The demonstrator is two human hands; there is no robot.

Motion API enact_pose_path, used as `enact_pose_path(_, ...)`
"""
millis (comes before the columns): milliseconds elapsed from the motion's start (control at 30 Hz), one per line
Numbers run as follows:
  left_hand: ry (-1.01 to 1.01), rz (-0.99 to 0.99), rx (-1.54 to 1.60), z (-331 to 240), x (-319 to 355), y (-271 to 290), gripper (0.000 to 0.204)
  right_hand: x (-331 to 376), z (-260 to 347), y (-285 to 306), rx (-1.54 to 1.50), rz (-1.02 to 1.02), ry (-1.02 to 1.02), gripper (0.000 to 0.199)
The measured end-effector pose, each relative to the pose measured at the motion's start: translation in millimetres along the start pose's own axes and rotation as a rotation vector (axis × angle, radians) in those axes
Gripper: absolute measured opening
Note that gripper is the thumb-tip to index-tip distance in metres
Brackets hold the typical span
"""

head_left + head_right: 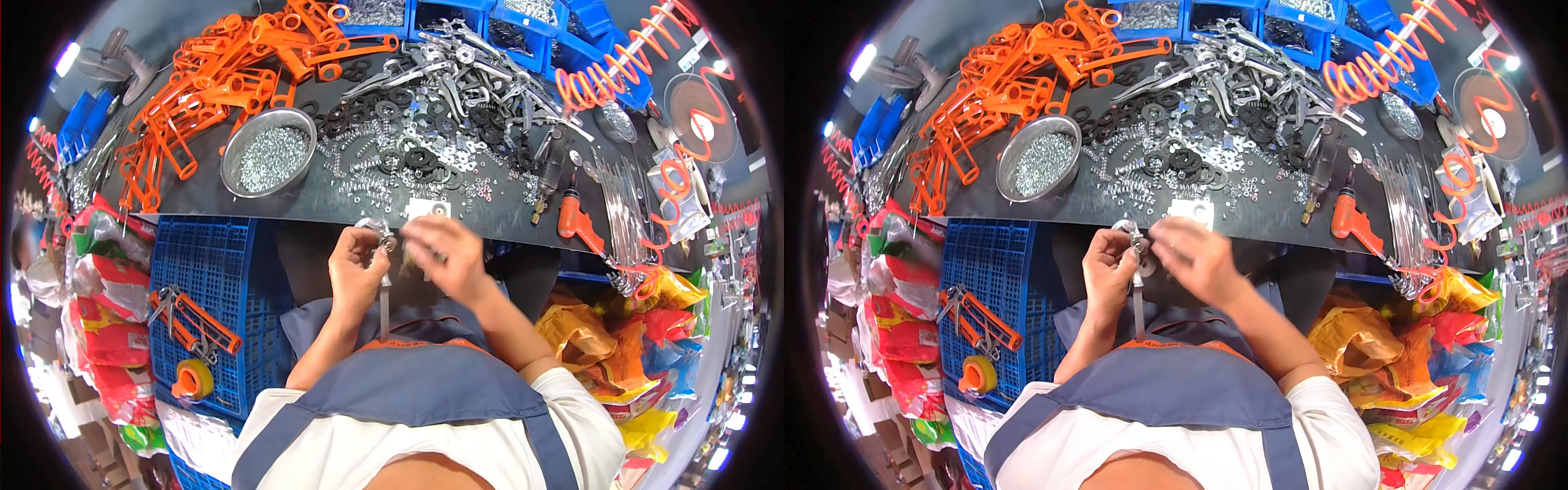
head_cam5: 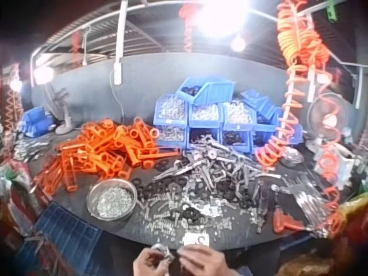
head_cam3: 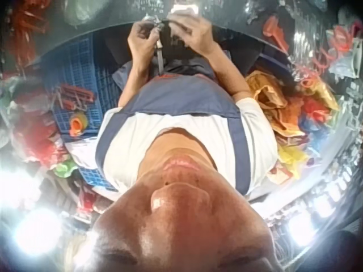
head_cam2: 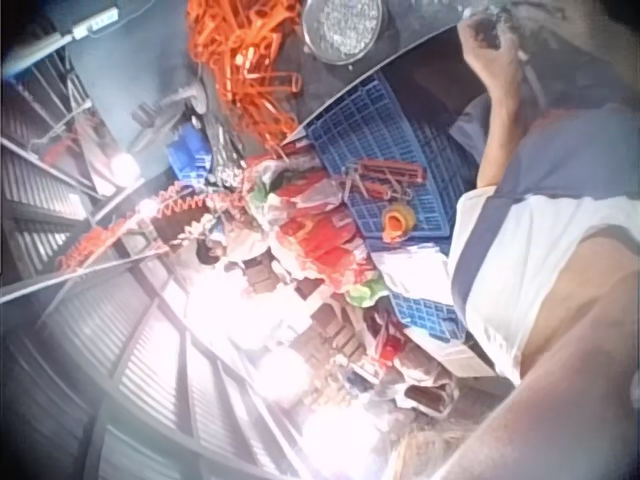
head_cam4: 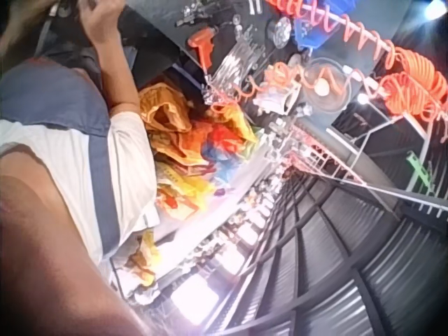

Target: Assembling small mechanical components using a jig, washers, screws, an electric screwdriver, and a sealant gun.

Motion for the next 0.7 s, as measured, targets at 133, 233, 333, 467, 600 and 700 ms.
enact_pose_path(133, 0.069, 0.006, 0.172, 3.9, -2.7, 21.6, 0.011, -13.4, -140.9, 44.9, 0.277, -0.024, -0.422, 0.019)
enact_pose_path(233, 0.063, -0.015, 0.197, 10.4, -4.1, 30.2, 0.012, -34.2, -200.2, 36.9, 0.446, 0.046, -0.457, 0.02)
enact_pose_path(333, 0.121, 0.018, 0.277, 13.7, -2.2, 26.4, 0.011, -50.4, -222.2, 1.4, 0.794, 0.351, -0.379, 0.017)
enact_pose_path(467, 0.12, 0.004, 0.307, 12.3, 4.3, 32.3, 0.012, -45.2, -210.9, -5.9, 0.969, 0.466, -0.176, 0.014)
enact_pose_path(600, 0.11, 0.021, 0.327, 17.5, 2.7, 29.6, 0.011, -36.2, -174.0, 35.0, 0.905, 0.139, -0.133, 0.012)
enact_pose_path(700, 0.123, 0.029, 0.371, 13.8, -1.0, 8.4, 0.008, -24.4, -145.2, 58.8, 0.128, -0.101, -0.634, 0.01)
Point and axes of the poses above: each hand's wrist, its own x-axis away from the middle knuckle, its own y-axis out of the back of the hand, z = x × y, the point moved 8 cm from there along -x, towards the middle knuckle, and after that the axes turned 7 degrees about y, right-handed, at the moved point
